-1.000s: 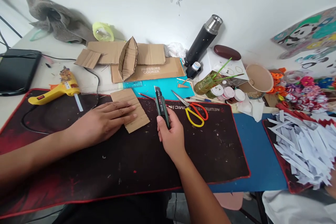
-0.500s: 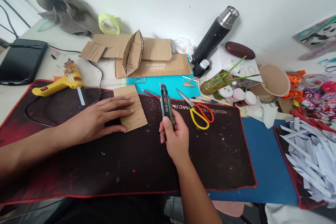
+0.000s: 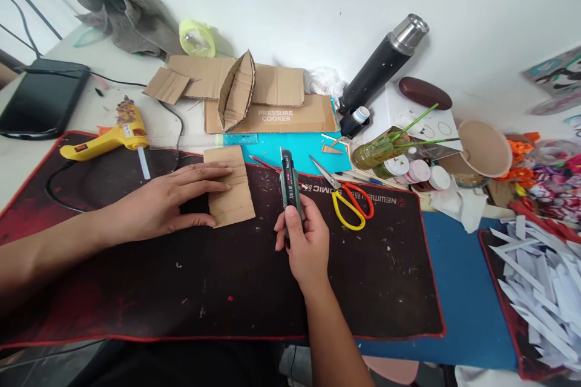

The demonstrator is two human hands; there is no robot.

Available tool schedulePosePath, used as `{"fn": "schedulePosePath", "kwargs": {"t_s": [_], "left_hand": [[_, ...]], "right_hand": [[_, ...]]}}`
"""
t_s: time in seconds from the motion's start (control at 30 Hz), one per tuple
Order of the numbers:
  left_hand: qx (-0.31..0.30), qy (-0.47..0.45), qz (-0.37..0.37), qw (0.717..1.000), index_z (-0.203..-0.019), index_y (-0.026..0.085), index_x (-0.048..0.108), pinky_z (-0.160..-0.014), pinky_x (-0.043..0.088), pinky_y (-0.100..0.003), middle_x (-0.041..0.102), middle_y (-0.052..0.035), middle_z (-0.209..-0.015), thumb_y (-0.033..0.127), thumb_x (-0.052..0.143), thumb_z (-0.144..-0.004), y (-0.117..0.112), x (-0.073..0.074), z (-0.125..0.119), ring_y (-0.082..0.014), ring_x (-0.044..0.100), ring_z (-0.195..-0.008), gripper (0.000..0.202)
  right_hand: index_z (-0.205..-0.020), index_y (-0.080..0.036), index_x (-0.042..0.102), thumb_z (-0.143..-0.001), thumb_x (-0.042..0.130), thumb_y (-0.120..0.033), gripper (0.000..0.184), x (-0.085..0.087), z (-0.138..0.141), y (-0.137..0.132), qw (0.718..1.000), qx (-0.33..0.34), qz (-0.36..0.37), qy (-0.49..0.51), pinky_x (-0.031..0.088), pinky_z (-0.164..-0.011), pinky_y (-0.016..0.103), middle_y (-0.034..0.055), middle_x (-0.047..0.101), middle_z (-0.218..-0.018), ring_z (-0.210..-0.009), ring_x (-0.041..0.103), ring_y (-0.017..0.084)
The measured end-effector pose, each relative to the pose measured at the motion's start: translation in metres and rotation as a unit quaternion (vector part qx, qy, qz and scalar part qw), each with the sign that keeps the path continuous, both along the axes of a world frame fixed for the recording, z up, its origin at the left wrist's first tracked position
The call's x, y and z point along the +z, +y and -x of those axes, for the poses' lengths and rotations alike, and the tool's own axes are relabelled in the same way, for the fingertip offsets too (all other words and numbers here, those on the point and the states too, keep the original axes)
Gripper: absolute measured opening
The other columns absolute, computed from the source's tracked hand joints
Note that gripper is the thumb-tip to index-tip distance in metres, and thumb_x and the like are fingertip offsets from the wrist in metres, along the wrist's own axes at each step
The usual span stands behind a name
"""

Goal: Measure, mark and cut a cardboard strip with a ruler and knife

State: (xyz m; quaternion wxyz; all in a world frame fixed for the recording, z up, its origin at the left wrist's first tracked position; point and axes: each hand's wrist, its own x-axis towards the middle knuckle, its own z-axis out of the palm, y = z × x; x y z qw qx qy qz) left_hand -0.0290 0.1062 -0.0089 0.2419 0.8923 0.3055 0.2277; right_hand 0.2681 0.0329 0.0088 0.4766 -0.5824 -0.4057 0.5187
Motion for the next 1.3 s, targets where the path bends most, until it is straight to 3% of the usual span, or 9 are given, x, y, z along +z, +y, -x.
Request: {"fn": "schedulePosePath", "kwargs": {"t_s": [0.13,0.23,0.43,0.87,1.1,1.3], "left_hand": [[0.031,-0.004,-0.039,0.999,-0.143,0.023,0.069,-0.134,0.044,-0.058,0.060,-0.0152,-0.167,0.057,0.076,-0.102,-0.0046,-0.0006,0.0027,-0.0359,0.051,-0.160,0.053],[0.067,-0.003,-0.062,0.996,-0.140,0.024,0.071,-0.128,0.049,-0.056,0.068,-0.0130,-0.157,0.058,0.075,-0.103,-0.0052,-0.0010,0.0037,-0.0345,0.060,-0.149,0.050],[0.044,0.065,-0.063,0.995,-0.149,0.027,0.068,-0.126,0.046,-0.060,0.066,-0.0123,-0.160,0.071,0.070,-0.101,-0.0049,-0.0051,-0.0003,-0.0379,0.059,-0.147,0.065],[0.042,0.066,-0.030,0.996,-0.147,0.027,0.071,-0.130,0.043,-0.058,0.066,-0.0124,-0.161,0.066,0.073,-0.101,-0.0035,-0.0056,-0.0016,-0.0361,0.058,-0.151,0.060],[0.009,0.047,-0.036,0.998,-0.150,0.024,0.066,-0.133,0.043,-0.054,0.062,-0.0136,-0.166,0.058,0.071,-0.105,-0.0021,-0.0049,-0.0011,-0.0319,0.055,-0.156,0.057],[0.011,0.050,-0.008,0.999,-0.148,0.025,0.068,-0.133,0.044,-0.056,0.062,-0.0131,-0.166,0.058,0.075,-0.102,-0.0024,-0.0027,-0.0003,-0.0335,0.056,-0.156,0.056]], "right_hand": [[-0.109,-0.024,0.065,-0.104,0.071,-0.060,0.037,-0.0006,-0.0007,-0.0008,1.000,-0.002,-0.003,0.002,0.035,-0.038,0.021,-0.0040,0.069,-0.075,-0.044,0.057,0.010],[-0.112,-0.024,0.065,-0.104,0.071,-0.059,0.037,-0.0010,-0.0008,-0.0014,1.000,-0.004,-0.002,0.012,0.034,-0.037,0.020,-0.0042,0.069,-0.076,-0.044,0.056,0.010],[-0.117,-0.024,0.066,-0.103,0.072,-0.059,0.039,-0.0006,-0.0004,-0.0007,1.000,-0.006,0.000,0.017,0.035,-0.038,0.021,-0.0040,0.069,-0.074,-0.043,0.056,0.010],[-0.123,-0.024,0.067,-0.104,0.071,-0.059,0.040,0.0013,0.0017,-0.0003,1.000,0.012,0.010,-0.017,0.036,-0.039,0.024,-0.0040,0.069,-0.073,-0.045,0.055,0.012],[-0.124,-0.023,0.067,-0.104,0.072,-0.059,0.040,-0.0009,0.0018,-0.0016,1.000,0.015,0.014,-0.021,0.037,-0.040,0.024,-0.0041,0.068,-0.073,-0.046,0.055,0.011],[-0.126,-0.023,0.068,-0.104,0.072,-0.058,0.041,-0.0029,0.0013,-0.0026,0.999,0.018,0.013,-0.031,0.042,-0.043,0.025,-0.0040,0.068,-0.074,-0.047,0.056,0.012]]}}
